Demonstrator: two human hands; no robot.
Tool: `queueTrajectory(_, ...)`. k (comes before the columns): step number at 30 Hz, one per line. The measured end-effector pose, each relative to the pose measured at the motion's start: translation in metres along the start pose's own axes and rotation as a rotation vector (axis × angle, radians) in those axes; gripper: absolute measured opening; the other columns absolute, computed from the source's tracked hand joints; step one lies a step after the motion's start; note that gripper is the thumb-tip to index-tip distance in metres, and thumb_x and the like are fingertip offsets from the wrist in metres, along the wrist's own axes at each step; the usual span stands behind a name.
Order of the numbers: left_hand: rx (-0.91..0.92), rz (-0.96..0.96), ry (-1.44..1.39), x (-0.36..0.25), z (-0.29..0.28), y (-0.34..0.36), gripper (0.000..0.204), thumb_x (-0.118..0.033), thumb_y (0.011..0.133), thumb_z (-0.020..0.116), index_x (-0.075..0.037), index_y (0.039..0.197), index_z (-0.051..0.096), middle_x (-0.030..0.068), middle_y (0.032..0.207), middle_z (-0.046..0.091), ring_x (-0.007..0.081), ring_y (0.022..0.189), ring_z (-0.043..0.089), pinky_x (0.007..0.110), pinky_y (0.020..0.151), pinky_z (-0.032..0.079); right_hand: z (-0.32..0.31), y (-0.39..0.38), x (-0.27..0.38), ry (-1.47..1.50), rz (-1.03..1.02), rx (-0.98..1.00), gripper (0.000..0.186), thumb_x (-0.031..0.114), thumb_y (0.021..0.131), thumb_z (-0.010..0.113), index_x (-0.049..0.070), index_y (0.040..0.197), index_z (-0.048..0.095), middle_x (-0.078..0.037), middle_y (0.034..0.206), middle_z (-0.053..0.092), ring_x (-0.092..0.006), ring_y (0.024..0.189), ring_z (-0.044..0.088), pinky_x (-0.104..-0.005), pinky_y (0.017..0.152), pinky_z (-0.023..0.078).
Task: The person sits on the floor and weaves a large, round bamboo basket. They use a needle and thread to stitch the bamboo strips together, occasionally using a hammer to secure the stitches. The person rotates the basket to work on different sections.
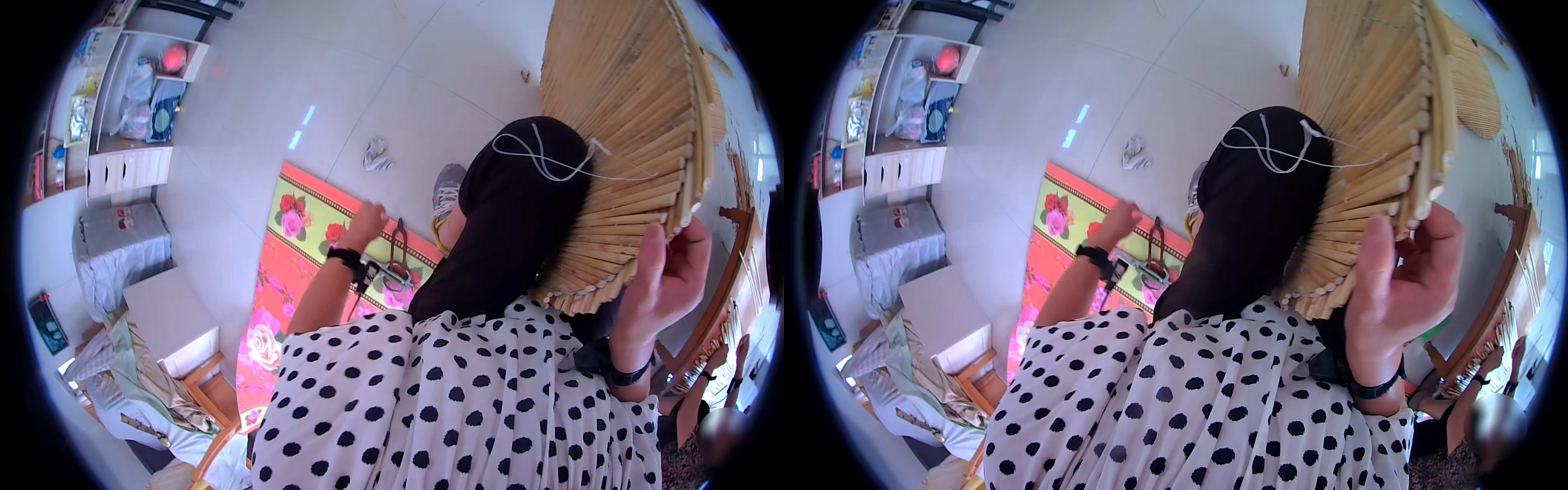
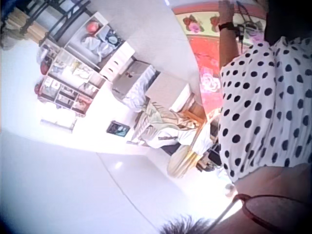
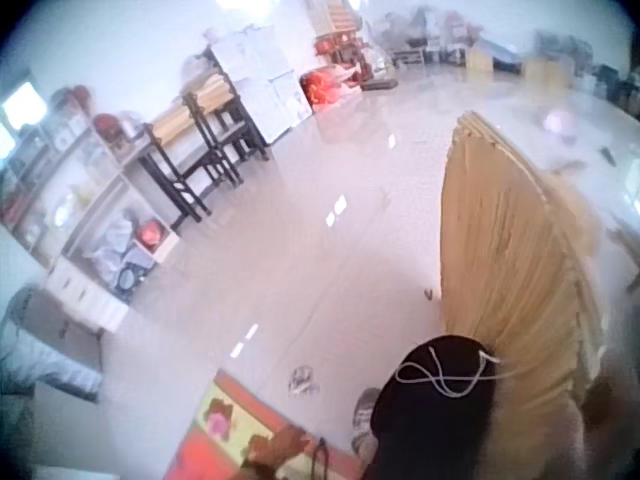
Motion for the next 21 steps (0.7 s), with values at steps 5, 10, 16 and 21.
queueTrajectory(5, -0.065, -0.059, -0.184, 0.025, 0.159, -0.044, 0.032, -0.03, 0.081, 0.067, -0.002, 0.098, 0.066, 0.021, 0.099, 0.066, 0.0424, 0.094, 0.061, 0.052, 0.084, 0.05, -0.006, 0.001, 0.005, -0.101, 0.02, -0.02, 0.019, 0.008, 0.089, 0.067, -0.003, 0.102, 0.058, -0.003, 0.086, 0.059, -0.0062, 0.075, 0.055, -0.0208, 0.066, 0.047)
queueTrajectory(10, -0.188, -0.256, -0.03, -0.009, 0.191, -0.037, 0.042, -0.041, 0.084, 0.065, -0.006, 0.107, 0.067, 0.0221, 0.103, 0.066, 0.0409, 0.1, 0.058, 0.05, 0.086, 0.049, -0.002, 0.008, 0.018, -0.291, -0.027, -0.002, 0.02, 0.008, 0.083, 0.072, -0.003, 0.093, 0.059, -0.005, 0.075, 0.061, -0.0082, 0.064, 0.059, -0.0239, 0.058, 0.05)
queueTrajectory(16, -0.239, -0.272, -0.563, 0.037, 0.192, -0.004, 0.023, -0.024, 0.086, 0.061, -0.006, 0.098, 0.067, 0.0106, 0.073, 0.061, 0.0296, 0.084, 0.061, 0.042, 0.072, 0.051, 0.0, 0.012, 0.023, -0.28, -0.001, 0.004, 0.023, 0.009, 0.08, 0.074, -0.004, 0.09, 0.058, -0.008, 0.073, 0.061, -0.0109, 0.059, 0.059, -0.0253, 0.056, 0.05)
queueTrajectory(21, -0.396, -0.171, -1.481, -0.054, 0.016, -0.011, 0.019, -0.022, 0.09, 0.057, -0.004, 0.09, 0.063, -0.0002, 0.079, 0.059, 0.013, 0.076, 0.057, 0.028, 0.066, 0.046, -0.004, 0.013, 0.027, -0.352, -0.032, -0.037, 0.023, 0.01, 0.08, 0.075, -0.004, 0.084, 0.058, -0.007, 0.067, 0.058, -0.0098, 0.057, 0.058, -0.0248, 0.054, 0.048)
Point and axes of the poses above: each hand's wrist, its own y-axis towards the middle knuckle, its own z-axis out of the palm, x = y × z, the point moved 2 cm from there along y, towards the middle knuckle
